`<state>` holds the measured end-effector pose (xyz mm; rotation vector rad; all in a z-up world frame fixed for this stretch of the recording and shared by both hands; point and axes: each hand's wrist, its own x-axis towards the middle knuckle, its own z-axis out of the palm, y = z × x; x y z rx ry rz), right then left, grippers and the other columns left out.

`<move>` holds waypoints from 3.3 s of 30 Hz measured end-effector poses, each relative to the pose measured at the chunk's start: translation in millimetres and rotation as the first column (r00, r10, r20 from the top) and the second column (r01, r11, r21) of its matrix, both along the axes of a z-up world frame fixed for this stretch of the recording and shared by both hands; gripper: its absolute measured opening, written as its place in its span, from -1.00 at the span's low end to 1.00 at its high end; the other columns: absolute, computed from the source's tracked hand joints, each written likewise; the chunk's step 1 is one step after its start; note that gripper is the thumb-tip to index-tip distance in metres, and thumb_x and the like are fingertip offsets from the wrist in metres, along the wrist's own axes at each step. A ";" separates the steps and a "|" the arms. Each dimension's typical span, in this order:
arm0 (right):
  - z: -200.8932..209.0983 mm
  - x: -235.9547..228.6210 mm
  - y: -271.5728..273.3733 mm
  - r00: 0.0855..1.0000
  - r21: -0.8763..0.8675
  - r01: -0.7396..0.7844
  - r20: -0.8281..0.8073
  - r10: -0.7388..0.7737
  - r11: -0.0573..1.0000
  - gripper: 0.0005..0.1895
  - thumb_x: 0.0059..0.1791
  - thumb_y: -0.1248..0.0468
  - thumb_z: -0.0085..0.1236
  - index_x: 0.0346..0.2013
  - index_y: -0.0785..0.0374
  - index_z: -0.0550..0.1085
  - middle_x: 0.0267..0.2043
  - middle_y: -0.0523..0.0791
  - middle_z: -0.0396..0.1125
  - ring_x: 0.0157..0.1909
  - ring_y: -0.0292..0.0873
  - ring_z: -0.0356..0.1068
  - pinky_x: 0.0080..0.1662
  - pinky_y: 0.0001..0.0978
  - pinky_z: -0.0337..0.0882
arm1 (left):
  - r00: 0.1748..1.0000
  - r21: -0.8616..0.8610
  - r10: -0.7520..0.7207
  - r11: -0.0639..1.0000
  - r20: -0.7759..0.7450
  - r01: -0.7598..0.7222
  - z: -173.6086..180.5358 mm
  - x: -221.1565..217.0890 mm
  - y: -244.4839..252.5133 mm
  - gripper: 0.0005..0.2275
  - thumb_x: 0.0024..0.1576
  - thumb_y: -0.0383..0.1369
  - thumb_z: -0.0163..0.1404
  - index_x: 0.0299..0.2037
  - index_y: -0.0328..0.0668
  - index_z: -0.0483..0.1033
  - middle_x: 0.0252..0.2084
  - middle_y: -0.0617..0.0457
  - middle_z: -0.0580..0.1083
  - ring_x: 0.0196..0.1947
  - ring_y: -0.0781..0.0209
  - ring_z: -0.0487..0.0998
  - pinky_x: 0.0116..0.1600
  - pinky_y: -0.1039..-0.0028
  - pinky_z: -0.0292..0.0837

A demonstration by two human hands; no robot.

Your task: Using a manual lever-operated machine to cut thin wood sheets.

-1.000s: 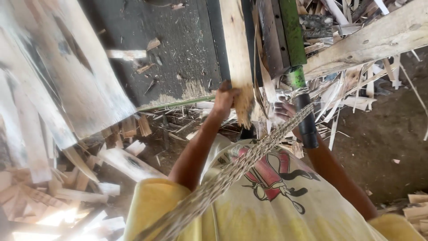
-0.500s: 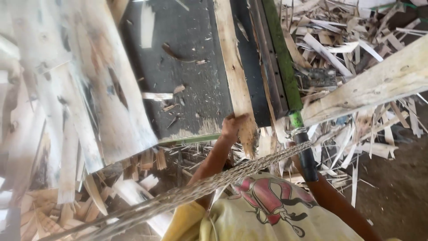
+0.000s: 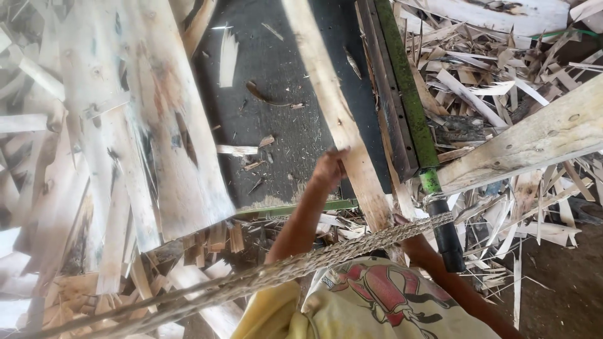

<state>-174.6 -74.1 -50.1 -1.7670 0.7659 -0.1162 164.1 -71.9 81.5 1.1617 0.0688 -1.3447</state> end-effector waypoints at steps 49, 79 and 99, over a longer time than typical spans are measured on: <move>179.2 -59.2 -8.9 0.818 0.578 0.346 0.200 -0.539 0.739 -0.43 0.11 0.31 -0.04 0.43 0.36 0.24 -0.16 0.08 0.36 -0.24 -0.08 0.45 -0.24 -0.26 0.54 | 0.748 -0.006 0.663 0.748 0.034 -0.663 -94.9 8.3 44.2 -0.72 0.14 -0.48 0.15 0.02 -0.41 0.43 -0.15 -0.21 0.51 -0.27 -0.02 0.60 -0.38 0.37 0.65; -121.7 -25.6 33.4 0.968 -0.034 -0.241 -0.080 0.238 0.970 -0.75 -0.04 0.18 0.17 -0.11 0.19 0.56 -0.28 -0.07 0.56 -0.27 -0.11 0.56 -0.19 -0.32 0.52 | 0.539 -0.181 0.533 0.800 0.653 -0.572 17.1 78.4 133.0 -0.85 0.17 -0.35 0.15 -0.20 -0.28 0.59 -0.35 0.04 0.58 -0.48 0.32 0.51 -0.44 0.53 0.48; 93.4 211.6 58.5 0.920 0.723 -0.308 0.393 0.000 0.619 -0.20 0.04 0.14 0.14 0.48 0.26 0.04 0.42 0.21 0.17 0.32 0.14 0.31 0.30 -0.04 0.40 | 0.417 -0.305 0.436 0.888 0.798 -0.344 84.1 75.7 137.8 -0.54 0.26 -0.18 0.02 0.26 -0.34 0.38 -0.10 -0.19 0.58 -0.24 0.13 0.56 -0.21 0.37 0.57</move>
